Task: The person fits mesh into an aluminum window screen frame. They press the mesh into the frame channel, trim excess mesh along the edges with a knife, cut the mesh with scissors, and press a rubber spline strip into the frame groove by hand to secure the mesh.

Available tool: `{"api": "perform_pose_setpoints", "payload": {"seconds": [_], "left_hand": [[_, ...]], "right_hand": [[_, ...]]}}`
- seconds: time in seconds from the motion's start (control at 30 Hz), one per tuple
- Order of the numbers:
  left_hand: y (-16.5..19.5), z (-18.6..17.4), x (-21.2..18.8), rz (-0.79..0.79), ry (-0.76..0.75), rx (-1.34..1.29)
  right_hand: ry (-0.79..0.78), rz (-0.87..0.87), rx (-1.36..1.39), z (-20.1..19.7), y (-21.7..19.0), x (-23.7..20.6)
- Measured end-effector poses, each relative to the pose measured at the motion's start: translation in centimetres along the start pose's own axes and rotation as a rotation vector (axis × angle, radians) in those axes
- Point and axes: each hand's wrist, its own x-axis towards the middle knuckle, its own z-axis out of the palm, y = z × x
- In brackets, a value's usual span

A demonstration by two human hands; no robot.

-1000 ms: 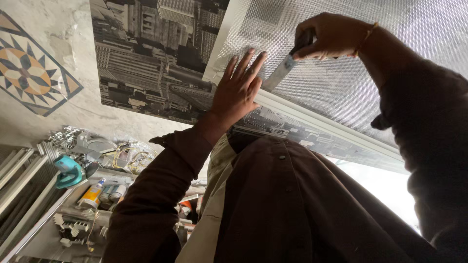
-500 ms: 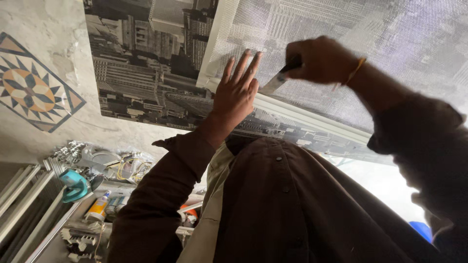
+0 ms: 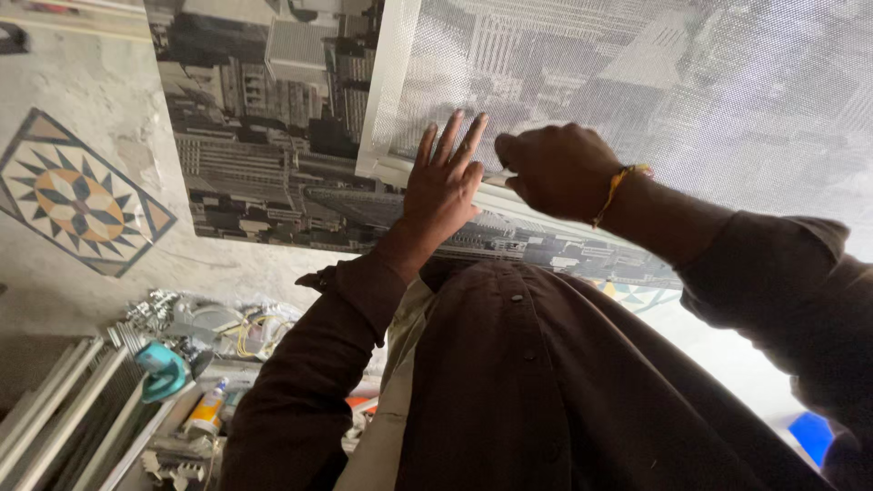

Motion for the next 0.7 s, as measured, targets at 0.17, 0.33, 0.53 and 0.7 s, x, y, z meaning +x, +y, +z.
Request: {"api": "perform_pose_setpoints", "payload": {"seconds": [0.17, 0.33, 0.53, 0.7], "left_hand": [[1.0, 1.0, 0.7, 0.006, 0.015, -0.152], [2.9, 1.9, 0.8, 0.042, 0.093, -0.059], [3.5, 1.9, 0.8, 0.015, 0.074, -0.132], [4.8, 2.5, 1.2, -0.007, 0.124, -0.002]], "right_hand": [[-0.119, 0.056, 0.144, 0.2, 6.3, 0.9], [-0.213, 0.069, 0.345, 0.4, 10.4, 1.4], [-0.033, 0.007, 0.044, 0.5, 2.4, -2.5], [-0.087, 0.13, 0.156, -0.1, 4.2, -3.1]]}}
